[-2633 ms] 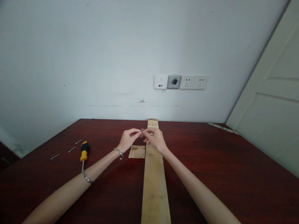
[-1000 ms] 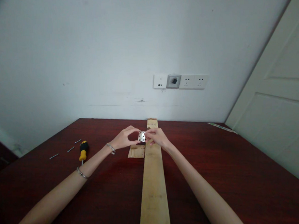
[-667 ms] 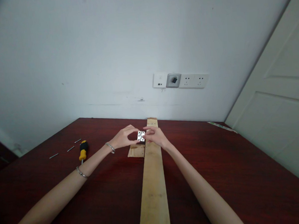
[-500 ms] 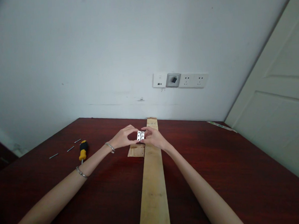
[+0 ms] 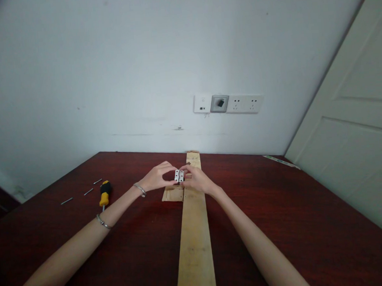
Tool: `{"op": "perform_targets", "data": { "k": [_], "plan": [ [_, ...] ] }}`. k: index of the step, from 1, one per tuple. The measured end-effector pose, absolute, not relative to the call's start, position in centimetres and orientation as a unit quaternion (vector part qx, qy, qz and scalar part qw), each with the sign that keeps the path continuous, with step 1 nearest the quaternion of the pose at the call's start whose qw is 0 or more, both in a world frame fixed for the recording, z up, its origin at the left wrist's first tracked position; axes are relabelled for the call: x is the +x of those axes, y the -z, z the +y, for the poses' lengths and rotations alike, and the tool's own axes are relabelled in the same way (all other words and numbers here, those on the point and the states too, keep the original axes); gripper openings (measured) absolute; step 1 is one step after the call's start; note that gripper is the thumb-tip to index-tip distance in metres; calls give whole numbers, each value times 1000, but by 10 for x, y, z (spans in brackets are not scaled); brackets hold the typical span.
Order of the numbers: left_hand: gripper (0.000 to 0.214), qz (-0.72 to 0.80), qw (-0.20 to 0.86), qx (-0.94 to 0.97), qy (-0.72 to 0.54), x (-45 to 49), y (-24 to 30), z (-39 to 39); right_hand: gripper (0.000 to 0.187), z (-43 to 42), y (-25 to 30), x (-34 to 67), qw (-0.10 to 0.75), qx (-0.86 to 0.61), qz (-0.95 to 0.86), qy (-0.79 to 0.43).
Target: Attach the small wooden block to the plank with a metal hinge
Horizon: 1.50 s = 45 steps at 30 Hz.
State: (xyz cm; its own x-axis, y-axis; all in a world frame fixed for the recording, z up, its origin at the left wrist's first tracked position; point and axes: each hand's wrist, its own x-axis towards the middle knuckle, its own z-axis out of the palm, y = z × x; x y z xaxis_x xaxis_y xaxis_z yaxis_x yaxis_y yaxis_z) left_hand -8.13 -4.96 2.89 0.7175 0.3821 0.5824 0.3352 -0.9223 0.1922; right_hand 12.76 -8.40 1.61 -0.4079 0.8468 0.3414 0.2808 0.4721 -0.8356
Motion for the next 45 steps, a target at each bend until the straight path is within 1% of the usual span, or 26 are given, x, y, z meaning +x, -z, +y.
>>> {"op": "perform_targets", "data": {
  "k": [9,12,18,27,37,45],
  "plan": [
    [28,203,36,931,-302,-80,-28,-50,37,-84,-17,134,358,-424,-795,-246],
    [28,205,40,930,-302,-78,-28,-48,39,-81,-17,137,349,-435,-802,-214],
    [27,213,40,933,-288,-77,-25,-47,35,-80,-20,141,316,-426,-832,-160],
    [29,222,40,933,-281,-76,-3,-63,33,-103,-16,142,264,-427,-854,-137],
    [29,245,53,930,-269,-68,12,-70,34,-104,12,150,280,-419,-852,-140],
    [27,249,66,926,-277,-68,18,-72,36,-103,18,151,268,-424,-856,-123]
  ]
}}
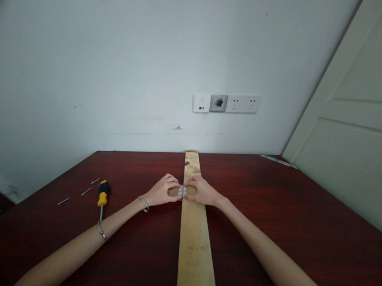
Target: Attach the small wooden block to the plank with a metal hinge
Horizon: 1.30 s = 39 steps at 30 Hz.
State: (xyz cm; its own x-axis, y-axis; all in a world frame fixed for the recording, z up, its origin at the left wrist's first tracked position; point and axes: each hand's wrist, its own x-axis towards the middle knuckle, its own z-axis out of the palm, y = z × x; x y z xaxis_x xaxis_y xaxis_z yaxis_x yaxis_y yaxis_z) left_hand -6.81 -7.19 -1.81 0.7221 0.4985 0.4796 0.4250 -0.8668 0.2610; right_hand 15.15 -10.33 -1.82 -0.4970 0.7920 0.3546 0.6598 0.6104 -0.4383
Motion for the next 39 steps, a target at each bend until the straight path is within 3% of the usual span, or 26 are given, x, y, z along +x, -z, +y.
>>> {"op": "perform_targets", "data": {
  "k": [39],
  "plan": [
    [30,261,58,928,-258,-71,19,-72,32,-107,8,154,248,-414,-864,-144]
  ]
}}
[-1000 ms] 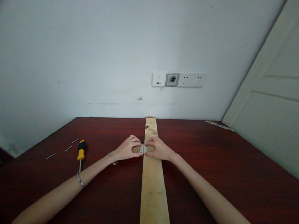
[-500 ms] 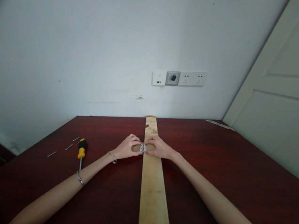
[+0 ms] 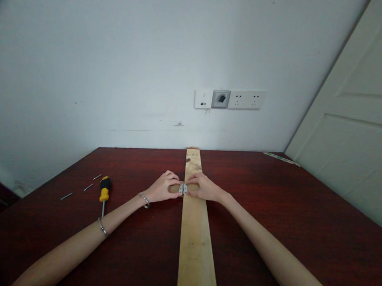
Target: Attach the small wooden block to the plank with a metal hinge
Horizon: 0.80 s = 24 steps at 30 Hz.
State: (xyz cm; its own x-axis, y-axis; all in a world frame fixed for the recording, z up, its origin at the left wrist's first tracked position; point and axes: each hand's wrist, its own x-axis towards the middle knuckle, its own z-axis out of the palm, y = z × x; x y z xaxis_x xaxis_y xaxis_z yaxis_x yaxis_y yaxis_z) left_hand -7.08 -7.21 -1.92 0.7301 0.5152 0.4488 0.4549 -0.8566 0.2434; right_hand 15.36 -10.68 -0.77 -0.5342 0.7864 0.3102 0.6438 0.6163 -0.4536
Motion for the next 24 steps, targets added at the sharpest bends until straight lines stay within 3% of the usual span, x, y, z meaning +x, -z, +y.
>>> {"op": "perform_targets", "data": {
  "k": [24],
  "plan": [
    [34,274,64,931,-232,-70,18,-74,31,-104,11,156,258,-407,-864,-147]
  ]
}}
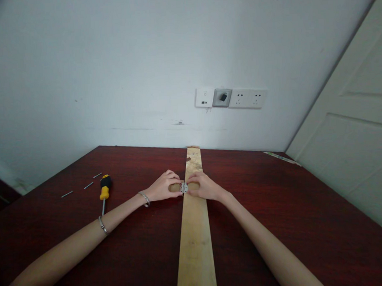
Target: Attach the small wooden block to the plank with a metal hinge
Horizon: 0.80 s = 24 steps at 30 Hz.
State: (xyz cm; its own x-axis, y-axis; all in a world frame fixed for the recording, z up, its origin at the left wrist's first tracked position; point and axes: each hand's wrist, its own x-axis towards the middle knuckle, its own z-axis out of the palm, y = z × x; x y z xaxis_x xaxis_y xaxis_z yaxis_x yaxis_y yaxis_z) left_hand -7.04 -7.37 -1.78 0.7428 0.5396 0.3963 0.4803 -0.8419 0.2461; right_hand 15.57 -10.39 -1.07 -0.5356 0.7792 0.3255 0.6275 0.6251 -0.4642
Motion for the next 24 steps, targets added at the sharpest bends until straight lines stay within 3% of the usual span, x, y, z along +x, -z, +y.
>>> {"op": "perform_targets", "data": {
  "k": [24],
  "plan": [
    [59,277,74,946,-150,-73,16,-68,30,-107,6,154,246,-414,-862,-157]
  ]
}}
